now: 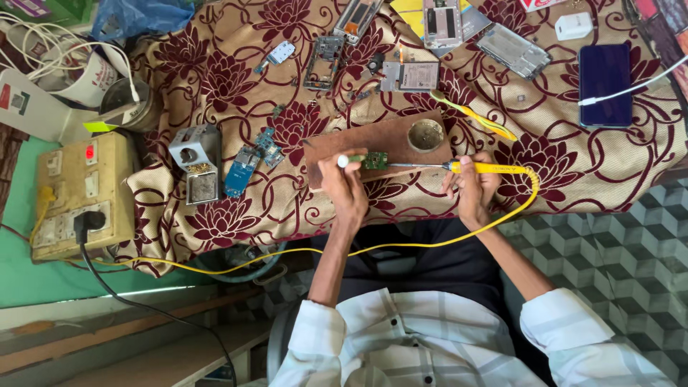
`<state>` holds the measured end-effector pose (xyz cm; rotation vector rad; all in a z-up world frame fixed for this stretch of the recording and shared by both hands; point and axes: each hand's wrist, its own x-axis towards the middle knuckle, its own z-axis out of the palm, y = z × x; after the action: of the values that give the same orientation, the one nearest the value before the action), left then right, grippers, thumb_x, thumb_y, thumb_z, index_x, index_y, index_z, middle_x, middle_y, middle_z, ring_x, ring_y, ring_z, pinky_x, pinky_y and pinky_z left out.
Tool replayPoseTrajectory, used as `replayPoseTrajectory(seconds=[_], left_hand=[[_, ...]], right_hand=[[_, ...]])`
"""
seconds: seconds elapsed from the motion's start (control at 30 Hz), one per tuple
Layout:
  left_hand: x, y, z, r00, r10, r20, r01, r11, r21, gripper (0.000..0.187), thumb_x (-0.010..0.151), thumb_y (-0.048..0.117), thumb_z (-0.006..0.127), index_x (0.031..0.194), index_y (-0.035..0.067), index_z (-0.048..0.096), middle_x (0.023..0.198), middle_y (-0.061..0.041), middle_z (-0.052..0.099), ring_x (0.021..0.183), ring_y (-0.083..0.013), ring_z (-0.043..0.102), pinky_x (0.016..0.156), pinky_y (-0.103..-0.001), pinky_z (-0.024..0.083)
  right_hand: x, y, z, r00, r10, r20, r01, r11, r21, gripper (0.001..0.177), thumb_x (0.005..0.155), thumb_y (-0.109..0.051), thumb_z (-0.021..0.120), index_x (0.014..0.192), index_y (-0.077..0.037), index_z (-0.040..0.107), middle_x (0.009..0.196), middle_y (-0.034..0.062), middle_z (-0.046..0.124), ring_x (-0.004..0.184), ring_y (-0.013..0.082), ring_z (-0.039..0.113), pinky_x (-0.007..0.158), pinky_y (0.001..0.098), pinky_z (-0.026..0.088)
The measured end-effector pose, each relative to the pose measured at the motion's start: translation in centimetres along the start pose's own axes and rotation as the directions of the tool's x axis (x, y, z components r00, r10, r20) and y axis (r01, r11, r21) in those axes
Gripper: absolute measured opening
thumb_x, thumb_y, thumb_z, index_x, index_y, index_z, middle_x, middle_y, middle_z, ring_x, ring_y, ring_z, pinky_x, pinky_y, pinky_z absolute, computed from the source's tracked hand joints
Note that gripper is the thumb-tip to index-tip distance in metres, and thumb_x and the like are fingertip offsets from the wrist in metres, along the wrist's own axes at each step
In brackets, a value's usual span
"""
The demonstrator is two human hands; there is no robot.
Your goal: The person solders a small green circuit board using a soldering iron in the right hand and a solder wire in the left hand. The person repeatedly applies solder to various points on the board while holding it steady on a wooden mat.
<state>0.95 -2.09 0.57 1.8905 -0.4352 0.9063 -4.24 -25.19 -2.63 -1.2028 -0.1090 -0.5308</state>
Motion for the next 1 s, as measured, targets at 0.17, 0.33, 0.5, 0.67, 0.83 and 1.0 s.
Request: replayPoseTrajectory(seconds=[0.17, 0.33, 0.5, 0.67, 0.83, 1.0], left_hand=[[0.3, 1.2, -0.5, 1.000, 0.024, 0.010, -0.024, 1.000, 0.005, 0.019, 0.101, -0.010, 0.050, 0.109, 0.006, 0.052, 0.105, -0.009, 0.073, 0.088, -0.0209, 0.060, 0.075, -0.032, 0.047], [-0.1, 1.7, -1.2, 0.993, 0.115, -0.010, -0.116, 0.993, -0.006, 0.032, 0.088, -0.018, 0.047, 0.112, 0.002, 0.051, 0.103, -0.014, 0.071, 0.092, -0.0277, 0.059, 0.082, -0.039, 0.046], [-0.5, 1.2, -1.6, 0.993, 0.114, -0.033, -0.115, 0.993, -0.023, 0.021, 0.097, -0.012, 0.046, 0.112, 0.002, 0.048, 0.104, -0.013, 0.072, 0.088, -0.0257, 0.064, 0.082, -0.037, 0.050], [-0.5, 0.3, -0.5, 0.989, -0.131, -0.074, 0.110, 0.964, -0.242, 0.010, 0.111, 0.004, 0.039, 0.115, 0.002, 0.048, 0.107, -0.014, 0.076, 0.060, -0.0110, 0.058, 0.055, -0.023, 0.047], [0.4, -0.4, 0.4, 0.998, -0.042, 0.049, 0.054, 0.959, -0.278, 0.013, 0.117, 0.008, 0.035, 0.116, 0.004, 0.047, 0.116, -0.014, 0.074, 0.079, -0.0155, 0.073, 0.065, -0.025, 0.055], [0.4, -0.1, 0.1, 0.999, 0.045, 0.021, -0.044, 0.998, -0.046, 0.014, 0.113, 0.003, 0.034, 0.114, 0.002, 0.048, 0.113, -0.016, 0.074, 0.095, -0.0232, 0.073, 0.078, -0.032, 0.058]], right_hand=[[-0.5, -0.2, -0.2, 1.000, 0.031, -0.004, -0.031, 0.999, 0.037, 0.022, 0.111, -0.022, 0.052, 0.102, -0.003, 0.047, 0.068, 0.0135, 0.059, 0.052, 0.0162, 0.058, 0.045, 0.0247, 0.042], [-0.3, 0.4, 0.0, 0.999, -0.010, -0.051, 0.010, 1.000, -0.015, 0.023, 0.111, -0.022, 0.054, 0.100, -0.003, 0.046, 0.068, 0.0125, 0.055, 0.052, 0.0168, 0.058, 0.043, 0.0253, 0.040], [-0.5, -0.2, -0.3, 0.997, 0.066, -0.028, -0.064, 0.996, 0.058, 0.023, 0.112, -0.021, 0.052, 0.099, -0.004, 0.044, 0.070, 0.0112, 0.056, 0.052, 0.0158, 0.056, 0.043, 0.0247, 0.038], [-0.5, -0.2, -0.1, 0.996, 0.067, -0.050, -0.068, 0.998, -0.005, 0.022, 0.111, -0.022, 0.050, 0.099, -0.004, 0.045, 0.065, 0.0111, 0.056, 0.048, 0.0144, 0.053, 0.040, 0.0241, 0.036], [-0.4, 0.0, -0.2, 0.999, 0.019, -0.037, -0.020, 1.000, -0.017, 0.023, 0.114, -0.019, 0.050, 0.098, -0.004, 0.043, 0.065, 0.0115, 0.055, 0.048, 0.0137, 0.052, 0.042, 0.0245, 0.036], [0.0, -0.2, 0.1, 0.999, -0.004, -0.036, 0.003, 1.000, -0.018, 0.023, 0.113, -0.020, 0.051, 0.098, -0.005, 0.042, 0.069, 0.0118, 0.056, 0.051, 0.0145, 0.055, 0.042, 0.0248, 0.038]])
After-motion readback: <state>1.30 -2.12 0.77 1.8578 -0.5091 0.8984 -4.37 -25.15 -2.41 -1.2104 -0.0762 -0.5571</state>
